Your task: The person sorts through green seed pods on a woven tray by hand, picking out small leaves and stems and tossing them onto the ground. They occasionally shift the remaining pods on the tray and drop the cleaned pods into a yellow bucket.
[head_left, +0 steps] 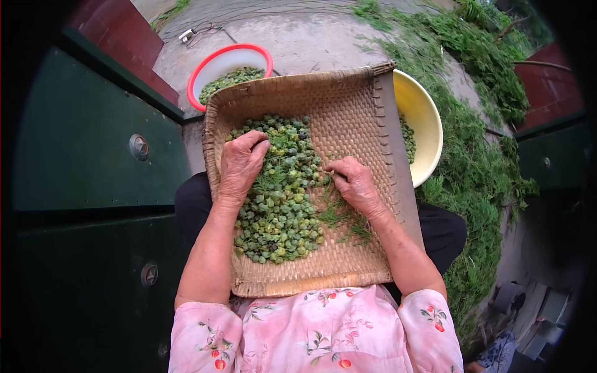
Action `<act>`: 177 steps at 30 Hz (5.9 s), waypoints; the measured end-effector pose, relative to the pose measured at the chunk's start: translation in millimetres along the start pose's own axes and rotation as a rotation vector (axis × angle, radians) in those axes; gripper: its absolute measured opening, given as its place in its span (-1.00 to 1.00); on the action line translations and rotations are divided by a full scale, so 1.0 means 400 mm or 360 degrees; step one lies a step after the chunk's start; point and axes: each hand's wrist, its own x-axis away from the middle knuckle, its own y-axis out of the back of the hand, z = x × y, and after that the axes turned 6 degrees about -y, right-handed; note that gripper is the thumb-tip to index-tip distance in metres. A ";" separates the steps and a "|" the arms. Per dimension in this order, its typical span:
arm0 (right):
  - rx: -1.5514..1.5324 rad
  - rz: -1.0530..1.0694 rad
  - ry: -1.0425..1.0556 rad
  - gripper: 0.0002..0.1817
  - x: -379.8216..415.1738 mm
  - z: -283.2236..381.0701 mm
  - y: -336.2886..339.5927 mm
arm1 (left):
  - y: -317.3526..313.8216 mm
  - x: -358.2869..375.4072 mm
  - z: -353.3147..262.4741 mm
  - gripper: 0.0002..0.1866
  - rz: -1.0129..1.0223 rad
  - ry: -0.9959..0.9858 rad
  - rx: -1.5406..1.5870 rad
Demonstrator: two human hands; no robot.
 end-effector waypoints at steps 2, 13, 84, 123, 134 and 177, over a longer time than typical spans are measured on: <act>0.0175 0.0092 -0.0027 -0.76 0.003 0.005 -0.005 | 0.000 0.000 -0.002 -0.85 -0.0004 -0.0001 0.0009; -0.0371 0.0026 -0.0375 -0.82 0.004 0.029 0.056 | 0.004 -0.001 -0.024 -0.88 -0.0138 -0.0073 0.0061; 0.0223 0.0346 0.0008 -0.53 -0.020 0.084 -0.054 | -0.001 -0.002 0.010 -0.85 -0.0054 0.0009 -0.0027; -0.0351 0.0030 -0.0174 -0.71 -0.023 0.162 0.054 | -0.046 0.053 -0.136 -0.70 0.0205 0.0797 0.1368; -0.0473 0.0164 0.0372 -0.60 0.005 0.236 0.102 | -0.080 0.078 -0.223 -0.55 0.0099 0.1478 0.2035; -0.2556 -0.0564 -0.1156 -0.50 0.056 0.044 0.124 | -0.034 0.067 -0.160 -0.76 -0.0397 0.0378 0.1236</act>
